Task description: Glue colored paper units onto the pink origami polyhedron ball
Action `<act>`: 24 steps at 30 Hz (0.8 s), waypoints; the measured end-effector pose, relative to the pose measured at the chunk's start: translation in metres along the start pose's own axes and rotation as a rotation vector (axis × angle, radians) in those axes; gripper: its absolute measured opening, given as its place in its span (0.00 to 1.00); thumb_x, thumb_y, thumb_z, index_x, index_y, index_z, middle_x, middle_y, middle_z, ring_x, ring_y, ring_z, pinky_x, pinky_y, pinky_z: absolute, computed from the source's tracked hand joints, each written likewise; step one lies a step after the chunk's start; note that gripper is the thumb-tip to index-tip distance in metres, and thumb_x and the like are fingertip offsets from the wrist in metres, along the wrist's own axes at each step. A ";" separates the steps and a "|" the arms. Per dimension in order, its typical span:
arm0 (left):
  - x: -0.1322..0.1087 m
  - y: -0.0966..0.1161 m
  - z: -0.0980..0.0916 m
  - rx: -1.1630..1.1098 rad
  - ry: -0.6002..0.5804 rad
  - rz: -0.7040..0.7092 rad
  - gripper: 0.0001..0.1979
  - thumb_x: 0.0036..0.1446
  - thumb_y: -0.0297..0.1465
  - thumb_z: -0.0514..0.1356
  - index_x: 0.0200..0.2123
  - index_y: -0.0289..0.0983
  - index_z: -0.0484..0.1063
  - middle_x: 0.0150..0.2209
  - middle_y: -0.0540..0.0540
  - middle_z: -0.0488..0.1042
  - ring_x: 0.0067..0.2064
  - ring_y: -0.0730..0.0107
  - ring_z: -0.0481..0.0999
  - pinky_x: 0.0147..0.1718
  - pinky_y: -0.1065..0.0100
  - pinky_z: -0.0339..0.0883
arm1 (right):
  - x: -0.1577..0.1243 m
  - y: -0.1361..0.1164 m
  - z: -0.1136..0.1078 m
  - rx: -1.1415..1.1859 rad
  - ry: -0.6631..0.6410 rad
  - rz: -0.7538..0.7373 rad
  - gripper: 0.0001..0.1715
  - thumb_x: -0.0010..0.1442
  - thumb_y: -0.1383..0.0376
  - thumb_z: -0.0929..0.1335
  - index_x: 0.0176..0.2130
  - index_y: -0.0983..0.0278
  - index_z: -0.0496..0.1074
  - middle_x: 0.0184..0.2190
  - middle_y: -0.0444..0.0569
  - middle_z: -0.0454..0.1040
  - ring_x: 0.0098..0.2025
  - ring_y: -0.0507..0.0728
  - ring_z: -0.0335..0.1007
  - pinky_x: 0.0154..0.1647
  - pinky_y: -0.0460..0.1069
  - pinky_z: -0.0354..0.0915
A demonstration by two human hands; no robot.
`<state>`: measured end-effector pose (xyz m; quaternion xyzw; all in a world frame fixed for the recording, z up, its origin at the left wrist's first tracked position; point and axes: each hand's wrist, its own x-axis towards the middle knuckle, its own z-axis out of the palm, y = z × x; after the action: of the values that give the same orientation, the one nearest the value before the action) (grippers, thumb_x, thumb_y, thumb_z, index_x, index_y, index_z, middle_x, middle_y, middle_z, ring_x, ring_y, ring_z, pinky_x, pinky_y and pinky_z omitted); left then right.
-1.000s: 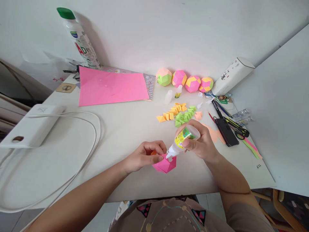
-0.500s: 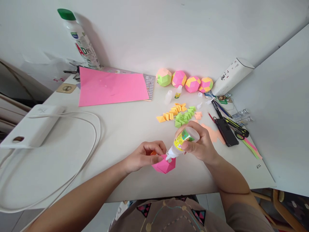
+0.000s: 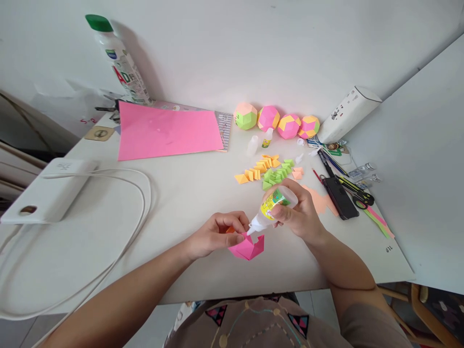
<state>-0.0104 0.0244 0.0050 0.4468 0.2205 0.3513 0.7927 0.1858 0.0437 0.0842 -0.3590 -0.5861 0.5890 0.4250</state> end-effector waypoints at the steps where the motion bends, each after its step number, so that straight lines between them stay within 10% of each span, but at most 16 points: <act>1: 0.000 0.000 0.000 -0.004 -0.004 -0.001 0.06 0.48 0.32 0.67 0.25 0.34 0.77 0.30 0.47 0.67 0.31 0.72 0.66 0.28 0.70 0.58 | 0.000 0.000 0.000 -0.001 -0.013 0.012 0.19 0.48 0.57 0.75 0.26 0.64 0.65 0.20 0.39 0.64 0.18 0.47 0.64 0.14 0.43 0.62; 24: -0.001 -0.002 -0.003 -0.017 -0.004 0.034 0.03 0.50 0.29 0.65 0.26 0.35 0.77 0.32 0.47 0.69 0.32 0.72 0.67 0.30 0.69 0.59 | 0.003 0.002 -0.003 0.057 0.020 0.073 0.20 0.45 0.59 0.77 0.26 0.65 0.65 0.21 0.38 0.64 0.18 0.47 0.65 0.13 0.41 0.62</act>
<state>-0.0118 0.0246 0.0017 0.4445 0.2083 0.3659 0.7907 0.1870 0.0474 0.0825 -0.3738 -0.5515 0.6169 0.4189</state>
